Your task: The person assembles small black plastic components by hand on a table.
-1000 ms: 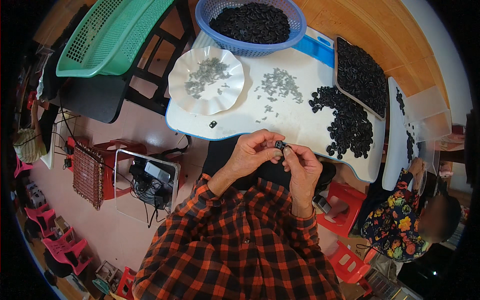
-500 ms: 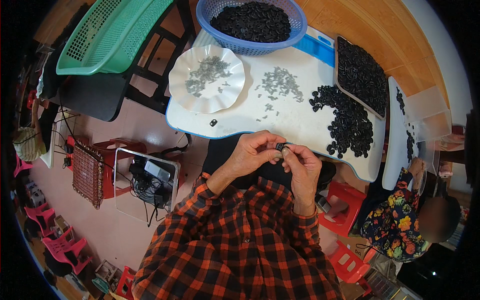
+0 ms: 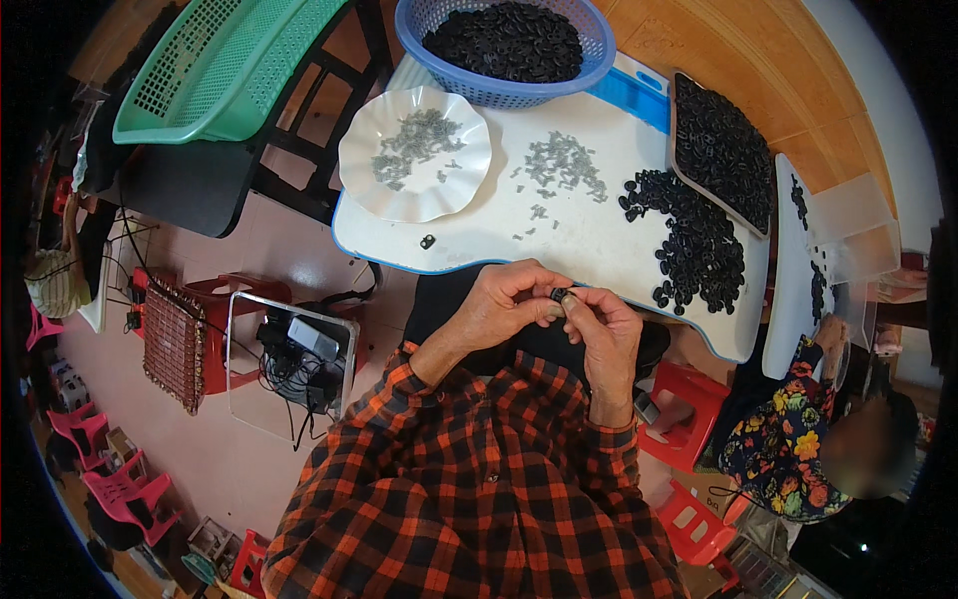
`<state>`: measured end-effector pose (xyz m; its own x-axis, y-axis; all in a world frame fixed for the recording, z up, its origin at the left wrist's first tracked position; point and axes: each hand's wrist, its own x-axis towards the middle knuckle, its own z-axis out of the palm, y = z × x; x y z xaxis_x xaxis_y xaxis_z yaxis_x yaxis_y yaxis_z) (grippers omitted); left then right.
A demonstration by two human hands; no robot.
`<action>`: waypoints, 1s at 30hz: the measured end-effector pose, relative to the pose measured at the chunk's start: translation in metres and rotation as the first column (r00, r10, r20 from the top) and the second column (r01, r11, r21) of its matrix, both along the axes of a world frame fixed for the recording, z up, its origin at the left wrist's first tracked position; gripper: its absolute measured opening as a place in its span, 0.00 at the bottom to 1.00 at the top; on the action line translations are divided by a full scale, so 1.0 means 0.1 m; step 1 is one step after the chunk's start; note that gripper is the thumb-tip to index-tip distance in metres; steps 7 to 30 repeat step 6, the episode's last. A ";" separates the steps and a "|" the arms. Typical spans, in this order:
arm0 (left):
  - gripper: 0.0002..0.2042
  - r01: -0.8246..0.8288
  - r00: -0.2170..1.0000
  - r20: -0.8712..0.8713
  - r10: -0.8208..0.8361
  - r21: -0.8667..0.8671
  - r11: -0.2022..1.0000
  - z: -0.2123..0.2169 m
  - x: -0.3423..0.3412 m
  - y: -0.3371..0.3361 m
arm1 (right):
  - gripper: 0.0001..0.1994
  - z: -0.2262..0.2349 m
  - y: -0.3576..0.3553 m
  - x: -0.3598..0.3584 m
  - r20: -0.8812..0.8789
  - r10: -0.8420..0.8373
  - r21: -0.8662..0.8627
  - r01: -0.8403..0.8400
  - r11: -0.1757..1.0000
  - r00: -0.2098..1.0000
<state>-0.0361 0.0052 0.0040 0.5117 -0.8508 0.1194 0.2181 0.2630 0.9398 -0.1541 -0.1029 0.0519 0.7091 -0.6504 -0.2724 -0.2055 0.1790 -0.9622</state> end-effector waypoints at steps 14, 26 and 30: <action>0.13 0.020 1.000 -0.007 -0.020 0.000 1.000 -0.01 0.01 0.01 | 0.07 0.00 0.00 0.01 0.005 0.005 0.031 -0.005 0.999 1.000; 0.13 0.020 1.000 -0.007 -0.020 0.000 1.000 -0.01 0.01 0.01 | 0.07 0.00 0.00 0.01 0.005 0.005 0.031 -0.005 0.999 1.000; 0.13 0.020 1.000 -0.007 -0.020 0.000 1.000 -0.01 0.01 0.01 | 0.07 0.00 0.00 0.01 0.005 0.005 0.031 -0.005 0.999 1.000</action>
